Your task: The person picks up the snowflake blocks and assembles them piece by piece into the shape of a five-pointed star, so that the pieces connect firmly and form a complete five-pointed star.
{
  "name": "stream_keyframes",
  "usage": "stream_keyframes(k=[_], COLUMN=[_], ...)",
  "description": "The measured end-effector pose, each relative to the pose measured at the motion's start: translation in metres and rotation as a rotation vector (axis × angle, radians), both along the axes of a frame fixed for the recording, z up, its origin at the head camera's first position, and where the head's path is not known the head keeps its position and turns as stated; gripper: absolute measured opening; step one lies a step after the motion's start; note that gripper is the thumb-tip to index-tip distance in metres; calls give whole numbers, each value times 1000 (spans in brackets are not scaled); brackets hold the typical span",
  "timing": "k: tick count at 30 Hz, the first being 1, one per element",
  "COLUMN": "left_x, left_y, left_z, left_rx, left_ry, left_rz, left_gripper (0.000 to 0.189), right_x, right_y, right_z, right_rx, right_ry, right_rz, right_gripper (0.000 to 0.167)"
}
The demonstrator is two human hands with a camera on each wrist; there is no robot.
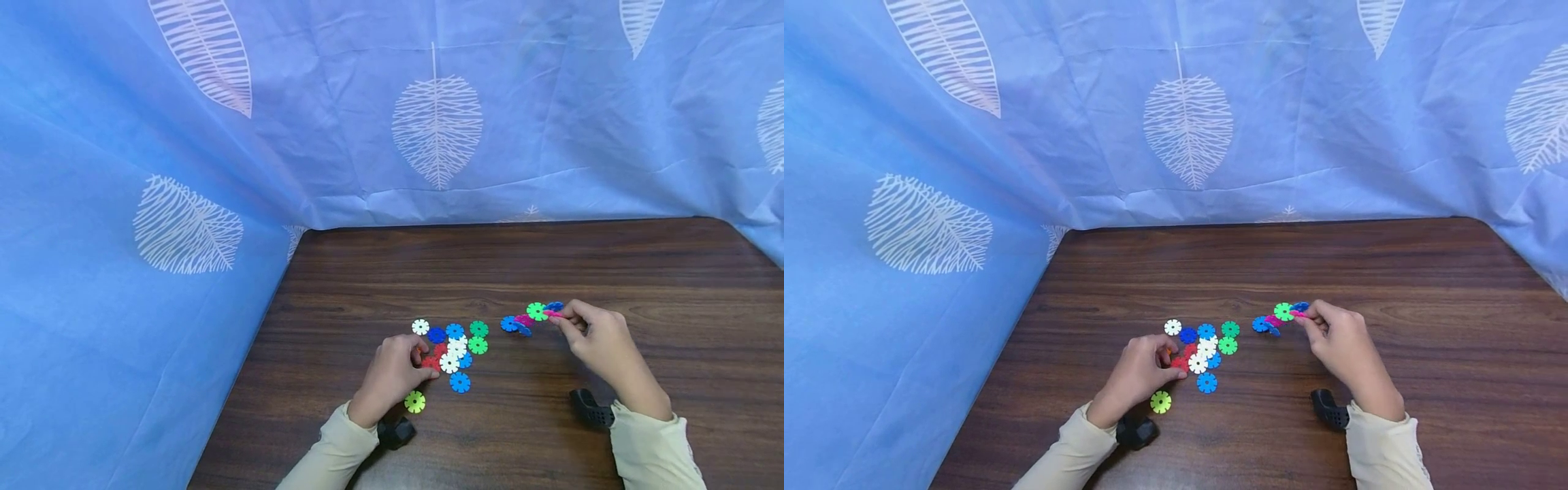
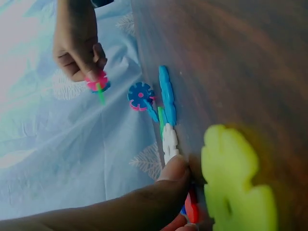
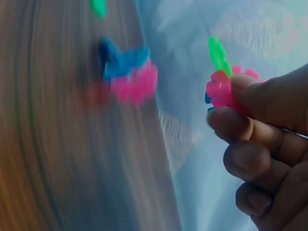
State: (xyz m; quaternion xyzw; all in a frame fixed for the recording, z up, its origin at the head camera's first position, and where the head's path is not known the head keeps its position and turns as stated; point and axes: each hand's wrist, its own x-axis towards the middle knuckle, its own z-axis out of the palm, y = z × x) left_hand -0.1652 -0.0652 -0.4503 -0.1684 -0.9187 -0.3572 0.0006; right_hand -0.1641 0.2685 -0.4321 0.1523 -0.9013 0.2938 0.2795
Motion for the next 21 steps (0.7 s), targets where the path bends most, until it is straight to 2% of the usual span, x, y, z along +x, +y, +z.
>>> stream_keyframes(k=[4,9,13,21], left_x=[0,1,1,1], left_y=[0,-1,-2,-1], left_z=[-1,-1,-1,1], left_rx=[-35,-34,-34,-5], left_ry=[16,7,4,23], left_rz=[-6,-5,-7,-28], left_gripper=[26,24,26,29], right_x=[-1,-2,-2,-3], right_y=[15,22,24,26], right_z=[-4,-11,-14,-16], right_rx=[25,47,57,85], right_ry=[-44,-172,-266,-372], right_rz=[-61,-100,-95,-66], right_gripper=[24,21,20,22])
